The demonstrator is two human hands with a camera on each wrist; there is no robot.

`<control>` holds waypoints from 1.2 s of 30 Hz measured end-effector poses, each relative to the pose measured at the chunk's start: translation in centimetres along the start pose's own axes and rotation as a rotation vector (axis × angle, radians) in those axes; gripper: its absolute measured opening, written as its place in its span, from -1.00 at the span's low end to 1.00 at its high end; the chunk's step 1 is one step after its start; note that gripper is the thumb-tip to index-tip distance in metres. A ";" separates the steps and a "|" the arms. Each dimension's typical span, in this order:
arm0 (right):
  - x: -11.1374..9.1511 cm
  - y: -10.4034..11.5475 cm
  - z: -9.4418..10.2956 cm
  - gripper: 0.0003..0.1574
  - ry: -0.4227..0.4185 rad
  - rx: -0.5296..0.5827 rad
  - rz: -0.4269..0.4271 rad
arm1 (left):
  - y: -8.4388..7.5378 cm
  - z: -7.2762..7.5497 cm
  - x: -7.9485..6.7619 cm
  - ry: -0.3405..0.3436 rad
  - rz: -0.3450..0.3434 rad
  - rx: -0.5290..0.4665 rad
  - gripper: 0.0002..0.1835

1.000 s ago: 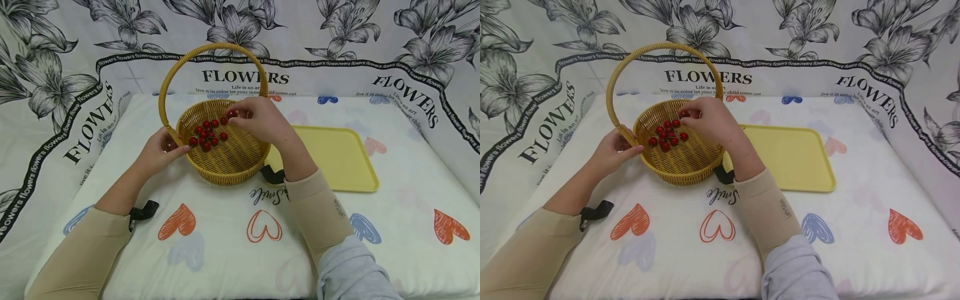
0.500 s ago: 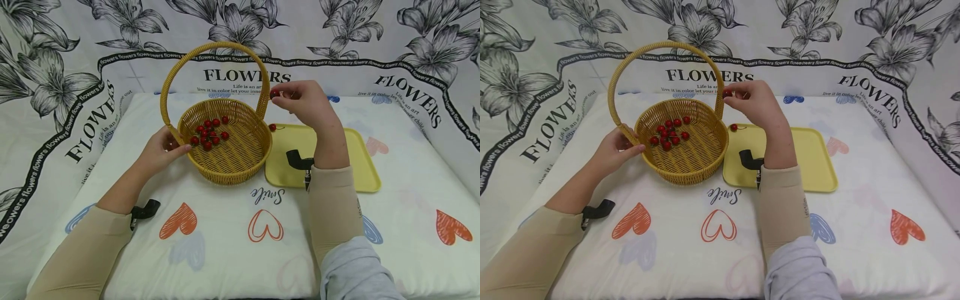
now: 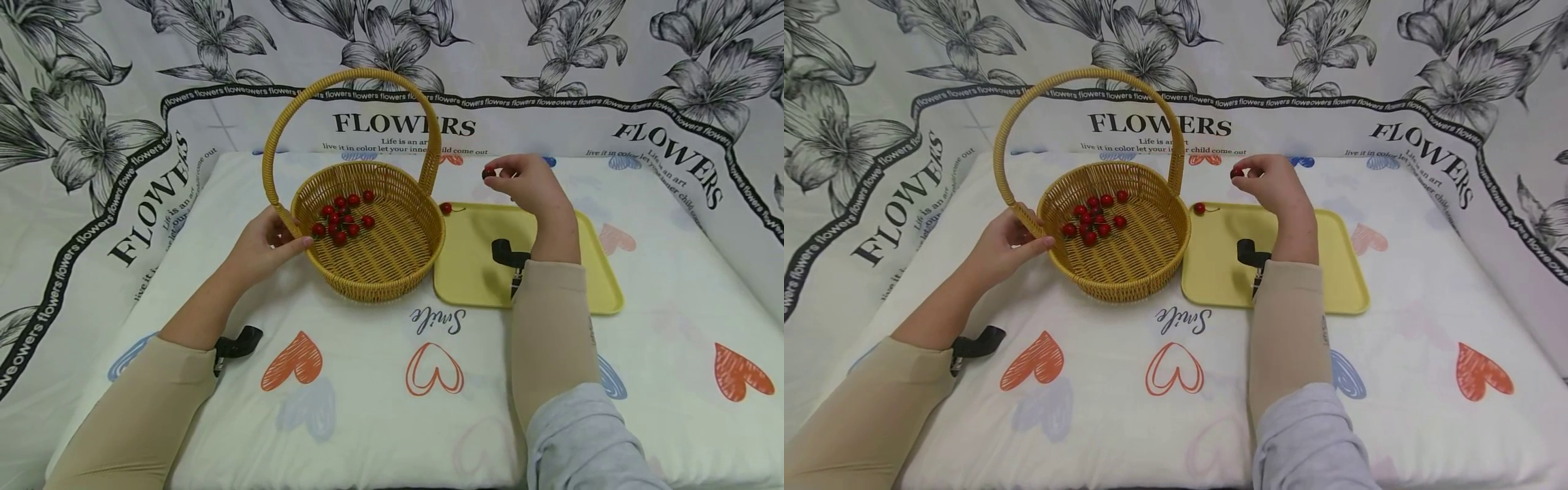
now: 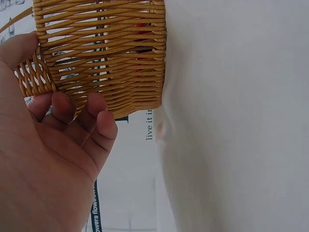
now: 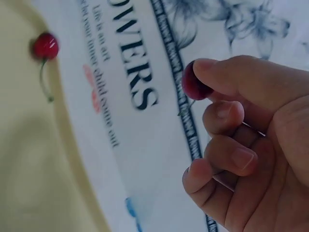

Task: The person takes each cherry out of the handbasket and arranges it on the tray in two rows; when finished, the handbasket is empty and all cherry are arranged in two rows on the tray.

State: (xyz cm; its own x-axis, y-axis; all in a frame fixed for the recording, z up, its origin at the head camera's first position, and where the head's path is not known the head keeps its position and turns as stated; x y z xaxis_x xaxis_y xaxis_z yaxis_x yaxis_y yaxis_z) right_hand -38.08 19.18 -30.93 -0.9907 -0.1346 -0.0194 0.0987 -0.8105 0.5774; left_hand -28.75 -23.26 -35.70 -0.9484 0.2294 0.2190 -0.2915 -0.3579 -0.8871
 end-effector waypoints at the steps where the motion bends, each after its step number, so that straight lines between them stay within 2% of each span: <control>1: 0.2 -0.4 -0.4 -0.52 0.016 -0.012 -0.001 | 0.1 0.0 0.0 -0.001 0.001 -0.002 -0.62; 7: 1.6 -1.7 -2.9 -0.54 0.095 -0.078 0.009 | 0.0 0.1 -0.1 -0.003 -0.005 0.001 -0.63; 8: 1.8 -1.8 -3.3 -0.55 0.109 -0.085 0.007 | -0.5 0.0 -0.2 -0.001 -0.009 -0.003 -0.64; 12: 2.3 -2.2 -4.8 -0.58 0.162 -0.123 -0.009 | -0.7 0.0 -0.2 0.001 -0.016 0.005 -0.65; 17: 2.4 -2.4 -6.1 -0.64 0.203 -0.155 -0.023 | -0.1 0.0 -0.1 0.001 -0.023 0.004 -0.65; 28: 2.3 -2.5 -6.7 -0.68 0.213 -0.149 -0.047 | 0.1 0.0 0.0 -0.002 -0.012 0.008 -0.64; 36: 2.4 -2.6 -6.4 -0.61 0.206 -0.138 -0.040 | 0.0 0.1 -0.2 -0.004 -0.006 0.015 -0.65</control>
State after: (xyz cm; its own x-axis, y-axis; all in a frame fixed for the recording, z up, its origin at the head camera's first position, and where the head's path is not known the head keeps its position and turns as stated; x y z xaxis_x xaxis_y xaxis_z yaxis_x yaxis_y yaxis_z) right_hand -40.16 17.30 -37.63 -0.9555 -0.2025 -0.2144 0.0854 -0.8859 0.4560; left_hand -28.60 -23.40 -35.67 -0.9470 0.2278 0.2264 -0.2993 -0.3698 -0.8796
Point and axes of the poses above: each hand's wrist, its own x-axis towards the middle knuckle, its own z-axis out of the back of the hand, y = z × x, the point moved 7 cm from there along x, towards the middle knuckle, and after that the axes turned 10 degrees about -x, right-handed, at the moved point
